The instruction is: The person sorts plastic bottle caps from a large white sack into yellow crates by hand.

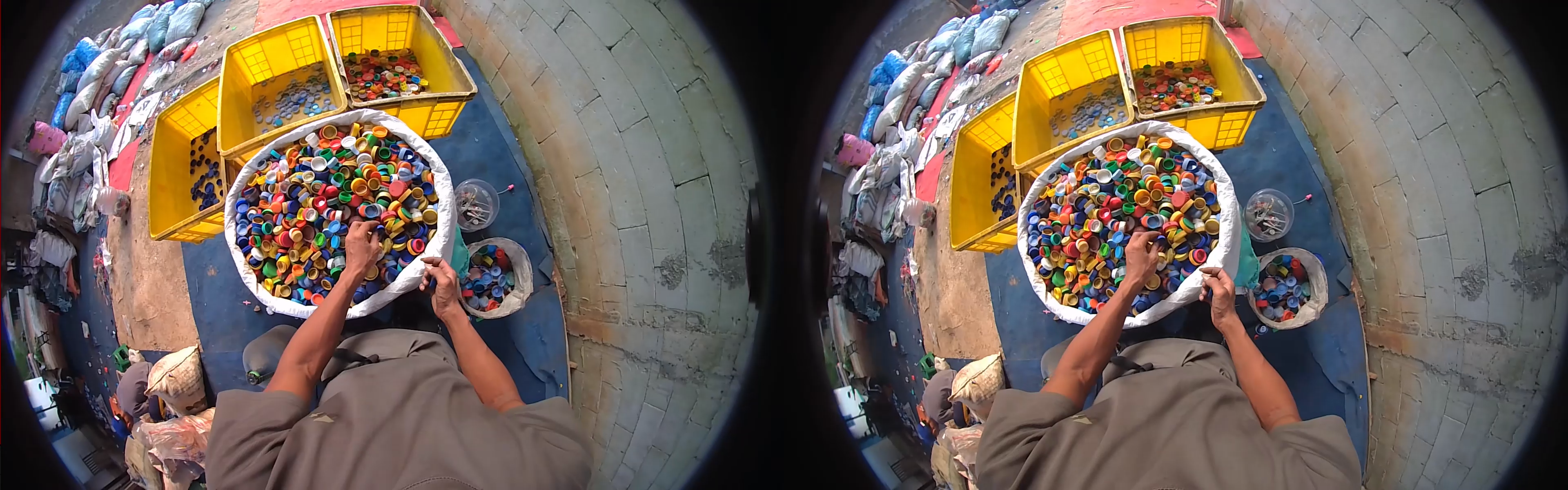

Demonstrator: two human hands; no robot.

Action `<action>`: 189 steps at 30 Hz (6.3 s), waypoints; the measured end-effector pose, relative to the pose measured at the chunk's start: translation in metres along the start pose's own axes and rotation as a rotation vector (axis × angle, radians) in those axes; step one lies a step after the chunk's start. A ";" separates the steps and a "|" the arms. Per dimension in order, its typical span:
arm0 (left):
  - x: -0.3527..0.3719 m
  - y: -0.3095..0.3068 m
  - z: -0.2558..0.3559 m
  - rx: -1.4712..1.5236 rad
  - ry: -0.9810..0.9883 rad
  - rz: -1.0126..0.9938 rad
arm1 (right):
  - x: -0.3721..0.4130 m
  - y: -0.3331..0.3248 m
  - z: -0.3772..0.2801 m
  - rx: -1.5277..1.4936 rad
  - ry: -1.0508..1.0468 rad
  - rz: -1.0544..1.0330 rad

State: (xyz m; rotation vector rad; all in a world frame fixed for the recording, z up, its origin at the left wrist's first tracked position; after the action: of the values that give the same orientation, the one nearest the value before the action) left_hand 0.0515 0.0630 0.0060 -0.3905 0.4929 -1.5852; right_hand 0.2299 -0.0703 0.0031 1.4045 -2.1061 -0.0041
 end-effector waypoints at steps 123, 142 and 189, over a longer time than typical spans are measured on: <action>-0.095 -0.396 -0.168 1.908 -0.263 0.444 | -0.053 0.498 0.053 -0.460 0.368 -0.592; 0.095 -0.221 -0.173 0.962 -0.646 0.511 | 0.017 0.179 0.106 0.306 0.185 -0.283; 0.097 -0.150 -0.112 1.388 -0.837 0.229 | -0.012 0.136 0.082 0.653 -0.194 -0.296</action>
State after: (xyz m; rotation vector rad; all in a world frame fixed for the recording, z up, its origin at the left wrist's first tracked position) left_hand -0.1418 -0.0194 -0.0133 0.1119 -1.1381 -1.0683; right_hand 0.0803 -0.0263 -0.0262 2.1620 -2.1259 0.4859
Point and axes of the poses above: each hand's wrist, its own x-axis away from the middle knuckle, its own y-axis out of the palm, z = x × y, the point moved 7 cm from there along -x, towards the middle knuckle, and after that the axes turned 4 degrees about -y, right-handed, at the moved point
